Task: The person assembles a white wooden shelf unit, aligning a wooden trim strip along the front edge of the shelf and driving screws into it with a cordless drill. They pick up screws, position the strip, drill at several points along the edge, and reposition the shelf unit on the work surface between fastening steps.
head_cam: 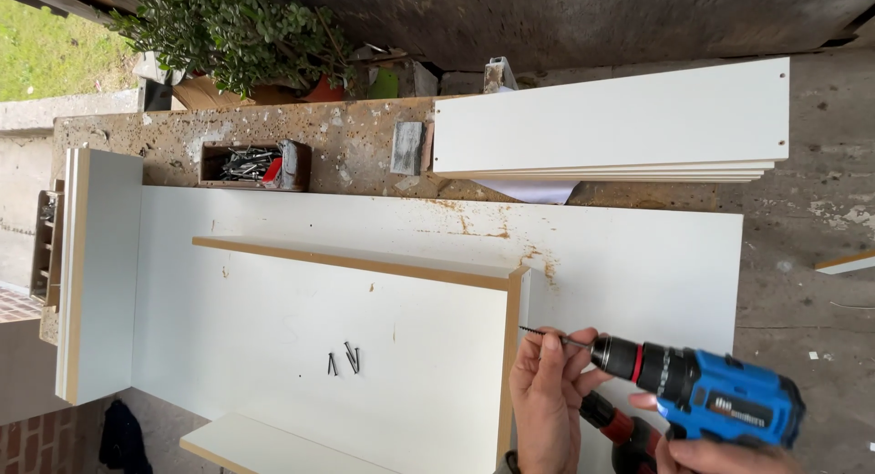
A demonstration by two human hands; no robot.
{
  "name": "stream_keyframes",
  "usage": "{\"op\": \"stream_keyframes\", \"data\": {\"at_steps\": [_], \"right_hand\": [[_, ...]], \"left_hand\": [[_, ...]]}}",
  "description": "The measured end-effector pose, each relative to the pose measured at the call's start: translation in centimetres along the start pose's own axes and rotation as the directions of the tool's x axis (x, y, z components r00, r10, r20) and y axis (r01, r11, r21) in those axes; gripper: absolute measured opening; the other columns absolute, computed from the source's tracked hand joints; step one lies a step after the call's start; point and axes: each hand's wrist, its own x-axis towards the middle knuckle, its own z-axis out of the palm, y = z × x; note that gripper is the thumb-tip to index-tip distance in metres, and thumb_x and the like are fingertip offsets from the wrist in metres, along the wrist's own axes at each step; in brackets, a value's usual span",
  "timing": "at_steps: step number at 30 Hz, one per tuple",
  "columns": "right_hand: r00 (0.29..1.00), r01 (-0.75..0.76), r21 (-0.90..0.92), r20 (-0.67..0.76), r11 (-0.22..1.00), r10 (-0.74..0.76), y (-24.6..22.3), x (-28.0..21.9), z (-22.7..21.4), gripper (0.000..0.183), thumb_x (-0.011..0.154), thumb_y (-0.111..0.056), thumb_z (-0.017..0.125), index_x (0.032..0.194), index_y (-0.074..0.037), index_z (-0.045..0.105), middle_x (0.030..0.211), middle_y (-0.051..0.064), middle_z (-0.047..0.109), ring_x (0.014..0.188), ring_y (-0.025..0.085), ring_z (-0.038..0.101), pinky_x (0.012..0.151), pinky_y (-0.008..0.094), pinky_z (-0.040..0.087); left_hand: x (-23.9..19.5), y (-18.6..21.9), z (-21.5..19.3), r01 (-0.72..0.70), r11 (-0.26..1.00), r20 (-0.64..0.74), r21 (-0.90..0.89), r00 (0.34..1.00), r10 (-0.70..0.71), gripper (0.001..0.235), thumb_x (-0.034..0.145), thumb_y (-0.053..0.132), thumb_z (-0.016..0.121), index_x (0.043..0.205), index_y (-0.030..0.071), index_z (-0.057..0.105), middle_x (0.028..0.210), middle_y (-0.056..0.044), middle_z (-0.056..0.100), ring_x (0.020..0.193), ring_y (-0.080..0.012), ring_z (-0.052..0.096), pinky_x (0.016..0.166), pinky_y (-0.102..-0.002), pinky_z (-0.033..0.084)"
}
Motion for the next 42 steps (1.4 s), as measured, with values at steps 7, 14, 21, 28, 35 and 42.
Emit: {"op": "stream_keyframes", "data": {"at_steps": [7,14,21,28,35,42], "right_hand": [[0.975,0.025,-0.038,0.221,0.999,-0.016,-4.3,2.8,9.6,0.058,0.094,-0.011,0.065,0.147,0.003,0.047,0.066,0.013,0.057,0.059,0.02,0.053,0.054,0.035,0.046],[0.997,0.038,-0.13,0.068,0.991,-0.03,-6.7,4.0,10.2,0.057,0.091,-0.011,0.065,0.146,0.001,0.051,0.079,0.018,0.064,0.058,0.019,0.054,0.053,0.037,0.049],[0.992,0.041,-0.149,0.126,0.988,-0.022,-7.3,6.2,9.4,0.056,0.096,-0.016,0.066,0.147,0.002,0.049,0.085,0.017,0.067,0.059,0.016,0.057,0.054,0.033,0.052],[0.998,-0.002,-0.142,0.059,0.99,0.011,-7.7,6.7,9.5,0.056,0.092,-0.015,0.067,0.143,0.002,0.052,0.08,0.018,0.068,0.056,0.016,0.057,0.049,0.033,0.05],[1.0,0.018,-0.231,0.006,0.973,-0.017,-8.1,6.3,10.5,0.056,0.089,-0.009,0.066,0.142,0.004,0.053,0.079,0.021,0.07,0.055,0.018,0.058,0.049,0.035,0.051],[0.99,0.086,-0.166,-0.098,0.982,-0.103,-7.5,3.6,7.7,0.059,0.088,-0.01,0.066,0.143,0.005,0.052,0.081,0.019,0.07,0.054,0.017,0.056,0.051,0.034,0.049]], "left_hand": [[1.9,0.9,-0.3,0.062,0.994,-0.023,0.09,0.998,-0.06,0.02,0.101,0.021,0.06,0.114,0.005,0.061,0.112,-0.016,0.074,0.097,-0.0183,0.079,0.082,-0.034,0.068],[8.2,9.1,-6.3,-0.606,-0.318,0.683,0.73,0.673,0.284,0.033,0.097,0.014,0.062,0.129,0.006,0.061,0.134,-0.011,0.069,0.127,-0.0299,0.06,0.104,-0.05,0.041],[14.5,12.1,-5.3,-0.727,-0.487,0.752,0.485,0.631,-0.193,0.036,0.093,0.021,0.07,0.129,0.016,0.067,0.129,-0.003,0.071,0.133,-0.023,0.056,0.119,-0.053,0.033],[15.4,11.7,-5.9,-0.728,-0.517,0.786,0.45,0.598,-0.158,0.021,0.096,0.016,0.068,0.116,0.016,0.074,0.117,-0.002,0.077,0.123,-0.0203,0.067,0.114,-0.05,0.045],[14.7,12.8,-4.5,-0.752,-0.511,0.789,0.417,0.579,-0.208,0.035,0.088,0.016,0.074,0.123,0.014,0.068,0.126,-0.005,0.072,0.126,-0.0272,0.063,0.114,-0.057,0.039],[7.4,10.4,0.5,-0.811,-0.387,0.872,0.439,0.488,-0.034,0.049,0.089,0.017,0.074,0.134,0.006,0.058,0.134,-0.017,0.065,0.13,-0.0358,0.059,0.111,-0.057,0.043]]}}
